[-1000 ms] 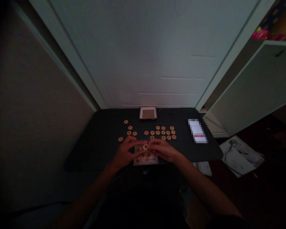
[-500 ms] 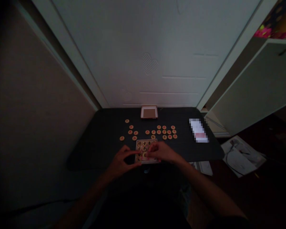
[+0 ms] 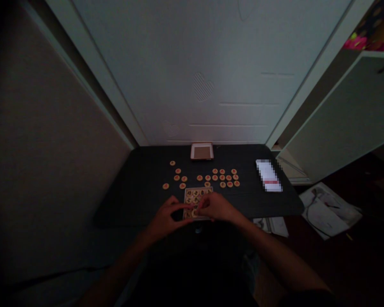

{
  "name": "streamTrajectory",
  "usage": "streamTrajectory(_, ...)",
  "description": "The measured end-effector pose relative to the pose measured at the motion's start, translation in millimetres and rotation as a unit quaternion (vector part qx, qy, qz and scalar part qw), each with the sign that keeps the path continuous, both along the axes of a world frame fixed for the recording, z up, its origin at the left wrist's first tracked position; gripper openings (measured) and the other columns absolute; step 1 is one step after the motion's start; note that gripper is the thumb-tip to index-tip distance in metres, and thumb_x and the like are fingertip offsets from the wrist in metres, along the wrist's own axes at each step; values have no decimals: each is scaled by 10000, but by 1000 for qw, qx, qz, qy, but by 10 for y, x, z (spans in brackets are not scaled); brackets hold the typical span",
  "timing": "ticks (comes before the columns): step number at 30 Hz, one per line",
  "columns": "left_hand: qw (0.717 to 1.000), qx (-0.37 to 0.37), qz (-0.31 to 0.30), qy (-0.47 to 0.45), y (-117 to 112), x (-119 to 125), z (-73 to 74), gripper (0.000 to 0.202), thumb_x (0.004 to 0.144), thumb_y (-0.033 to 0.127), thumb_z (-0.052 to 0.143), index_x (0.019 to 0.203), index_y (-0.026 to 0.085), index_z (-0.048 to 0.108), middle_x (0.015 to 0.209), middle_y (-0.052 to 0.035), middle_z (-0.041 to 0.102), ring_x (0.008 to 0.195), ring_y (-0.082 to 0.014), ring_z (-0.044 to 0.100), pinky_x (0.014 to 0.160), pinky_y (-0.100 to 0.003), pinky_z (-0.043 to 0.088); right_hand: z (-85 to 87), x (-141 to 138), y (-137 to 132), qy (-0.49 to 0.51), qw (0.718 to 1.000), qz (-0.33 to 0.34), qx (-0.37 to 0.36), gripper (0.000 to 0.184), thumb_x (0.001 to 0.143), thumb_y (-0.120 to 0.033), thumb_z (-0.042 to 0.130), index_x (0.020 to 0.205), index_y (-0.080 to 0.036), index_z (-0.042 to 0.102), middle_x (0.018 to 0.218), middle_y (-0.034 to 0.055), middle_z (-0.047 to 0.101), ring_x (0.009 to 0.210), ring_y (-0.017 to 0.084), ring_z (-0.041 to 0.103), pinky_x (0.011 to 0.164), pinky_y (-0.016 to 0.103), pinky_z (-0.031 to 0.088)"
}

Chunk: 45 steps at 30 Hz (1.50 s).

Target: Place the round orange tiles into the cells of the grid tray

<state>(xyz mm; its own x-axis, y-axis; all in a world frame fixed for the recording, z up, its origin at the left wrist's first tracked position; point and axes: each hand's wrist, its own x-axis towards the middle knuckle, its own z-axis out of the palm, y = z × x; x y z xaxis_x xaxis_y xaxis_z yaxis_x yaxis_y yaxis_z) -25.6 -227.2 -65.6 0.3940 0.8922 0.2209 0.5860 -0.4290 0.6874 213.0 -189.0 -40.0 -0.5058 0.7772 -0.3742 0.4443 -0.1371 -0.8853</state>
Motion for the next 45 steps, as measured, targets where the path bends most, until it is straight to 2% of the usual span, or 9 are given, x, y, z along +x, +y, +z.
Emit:
streamTrajectory(7,1000,-3,1,3,7,-5,-43,411,764,422,811,1156,340,720,941,-9,576,881,-187,598,796,-325,536,50,-40,-27,-62,998,-1,25,110,736,-289,732,711,-191,689,589,-59,650,406,62,522,364,160,366)
streamTrajectory(20,1000,-4,-2,-3,4,-3,-12,389,766,405,811,1143,358,723,933,-1,598,874,-185,619,798,-320,547,106,-101,-45,-113,993,-1,40,97,712,-246,751,697,-196,668,610,-53,684,379,62,539,365,161,353)
streamTrajectory(24,1000,-1,3,-6,-4,3,-19,386,769,403,808,1141,352,724,926,-1,602,869,-184,619,799,-322,549,138,-94,-54,-106,993,5,54,96,729,-264,747,731,-201,675,612,-53,691,384,69,555,364,158,355)
streamTrajectory(27,1000,5,8,-11,-9,5,-27,385,758,388,819,1130,348,729,925,-1,605,878,-186,616,811,-325,546,141,-94,-69,-103,992,-1,70,14,755,-197,690,744,-202,683,644,-44,709,401,74,577,367,154,367)
streamTrajectory(35,1000,-5,4,-12,-20,8,-5,388,767,396,813,1142,354,722,914,6,594,861,-183,610,796,-322,540,104,-81,-45,-104,990,-17,91,45,733,-156,689,730,-196,708,650,-27,725,412,81,580,386,162,366)
streamTrajectory(40,998,17,43,-40,39,1,72,319,838,376,747,1153,336,717,885,4,605,802,-162,613,730,-283,533,142,132,125,-105,985,-59,121,42,772,-208,693,741,-182,679,648,-11,720,447,92,592,413,172,374)
streamTrajectory(45,984,91,134,-76,335,-41,243,244,935,337,629,1162,290,705,997,-19,704,772,-149,621,704,-268,515,246,419,260,-101,980,-108,135,124,830,-297,657,766,-191,647,757,9,761,408,98,610,422,204,419)
